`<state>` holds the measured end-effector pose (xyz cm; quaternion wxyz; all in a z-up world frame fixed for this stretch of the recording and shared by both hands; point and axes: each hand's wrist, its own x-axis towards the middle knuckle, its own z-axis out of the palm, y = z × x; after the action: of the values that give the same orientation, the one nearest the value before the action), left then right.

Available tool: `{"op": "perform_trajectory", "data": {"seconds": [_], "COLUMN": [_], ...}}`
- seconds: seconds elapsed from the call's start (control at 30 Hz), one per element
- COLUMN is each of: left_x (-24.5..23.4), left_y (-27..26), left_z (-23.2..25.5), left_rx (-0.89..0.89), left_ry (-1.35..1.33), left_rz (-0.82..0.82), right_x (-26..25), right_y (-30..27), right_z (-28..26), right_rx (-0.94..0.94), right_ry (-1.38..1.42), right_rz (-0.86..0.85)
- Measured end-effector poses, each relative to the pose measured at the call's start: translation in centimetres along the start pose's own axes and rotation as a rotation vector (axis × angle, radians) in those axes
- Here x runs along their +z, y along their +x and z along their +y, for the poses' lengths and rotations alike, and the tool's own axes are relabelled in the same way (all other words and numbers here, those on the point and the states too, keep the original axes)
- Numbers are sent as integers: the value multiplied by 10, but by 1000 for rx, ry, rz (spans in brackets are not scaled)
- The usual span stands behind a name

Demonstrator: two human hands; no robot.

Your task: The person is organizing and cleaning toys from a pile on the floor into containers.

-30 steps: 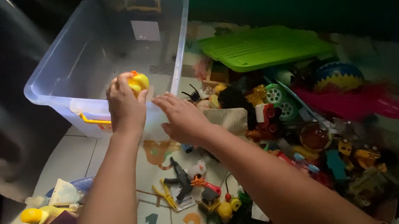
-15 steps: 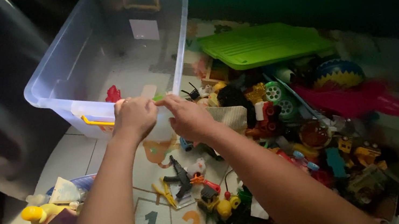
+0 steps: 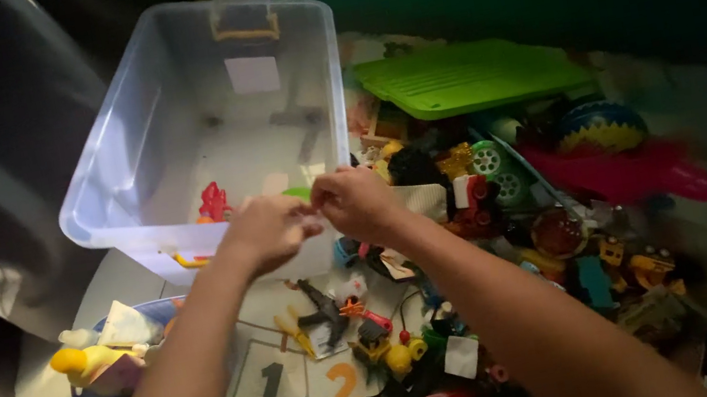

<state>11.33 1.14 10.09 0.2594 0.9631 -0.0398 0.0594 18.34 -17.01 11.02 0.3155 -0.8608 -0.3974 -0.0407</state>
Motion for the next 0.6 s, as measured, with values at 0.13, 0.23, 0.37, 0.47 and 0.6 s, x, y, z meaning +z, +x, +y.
{"op": "perform_trajectory", "data": {"seconds": [0.13, 0.23, 0.37, 0.47, 0.6], "left_x": [-7, -9, -7, -10, -3], "left_y": [-9, -5, 4, 11, 19], "left_z": [15, 18, 22, 28, 28], "left_rx": [5, -80, -237, -280, -300], "left_ry": [-37, -71, -1, 39, 45], "left_rz": [-44, -80, -157, -157, -135], "right_x": [11, 19, 23, 38, 68], "right_y": [-4, -10, -24, -38, -66], "right_z": [18, 35, 65, 112, 177], "right_rx": [-2, -34, 184, 286, 381], "right_ry": [6, 171, 380, 231, 32], "right_rz": [23, 116, 320, 303, 99]}}
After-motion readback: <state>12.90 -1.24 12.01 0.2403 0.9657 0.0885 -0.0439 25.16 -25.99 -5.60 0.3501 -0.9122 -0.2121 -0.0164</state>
